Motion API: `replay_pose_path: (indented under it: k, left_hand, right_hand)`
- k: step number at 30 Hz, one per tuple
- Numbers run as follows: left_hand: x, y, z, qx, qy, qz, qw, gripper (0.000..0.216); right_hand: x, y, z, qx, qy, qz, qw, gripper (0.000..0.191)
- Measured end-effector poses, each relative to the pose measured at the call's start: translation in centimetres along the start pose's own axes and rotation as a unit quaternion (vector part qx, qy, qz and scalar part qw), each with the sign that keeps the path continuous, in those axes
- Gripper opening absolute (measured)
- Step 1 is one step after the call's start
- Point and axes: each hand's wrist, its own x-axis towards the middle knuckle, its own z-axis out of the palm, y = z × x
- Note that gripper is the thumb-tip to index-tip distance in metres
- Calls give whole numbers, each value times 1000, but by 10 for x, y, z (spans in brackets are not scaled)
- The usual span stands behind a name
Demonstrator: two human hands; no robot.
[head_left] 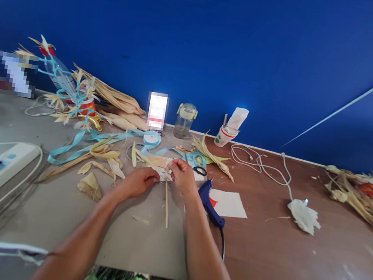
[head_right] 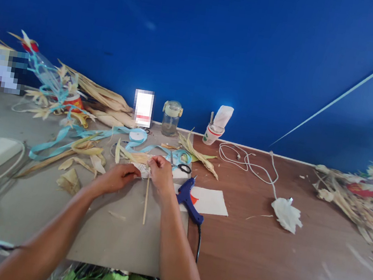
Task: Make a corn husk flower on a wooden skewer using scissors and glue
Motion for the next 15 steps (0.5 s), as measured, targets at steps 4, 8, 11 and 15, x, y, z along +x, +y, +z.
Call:
replay_pose_path:
  k: [4, 8, 11, 15]
  left_hand:
    - [-1, 7, -4, -38, -44, 3, 998, 23]
    - [1, 11, -8, -57, 24, 7, 998, 16]
    - [2, 11, -11, -80, 36, -5, 996, 16]
    - [-3, 10, -13, -116, -62, -1, 991, 21]
  right_hand:
    - [0, 1, -1, 21, 30, 1, 999, 20]
    - [2, 5, -1, 14, 50, -5, 999, 20]
    - [2, 5, -1, 3, 34, -2, 999, 20]
    - [1, 3, 0, 18, 27, 14, 999, 20]
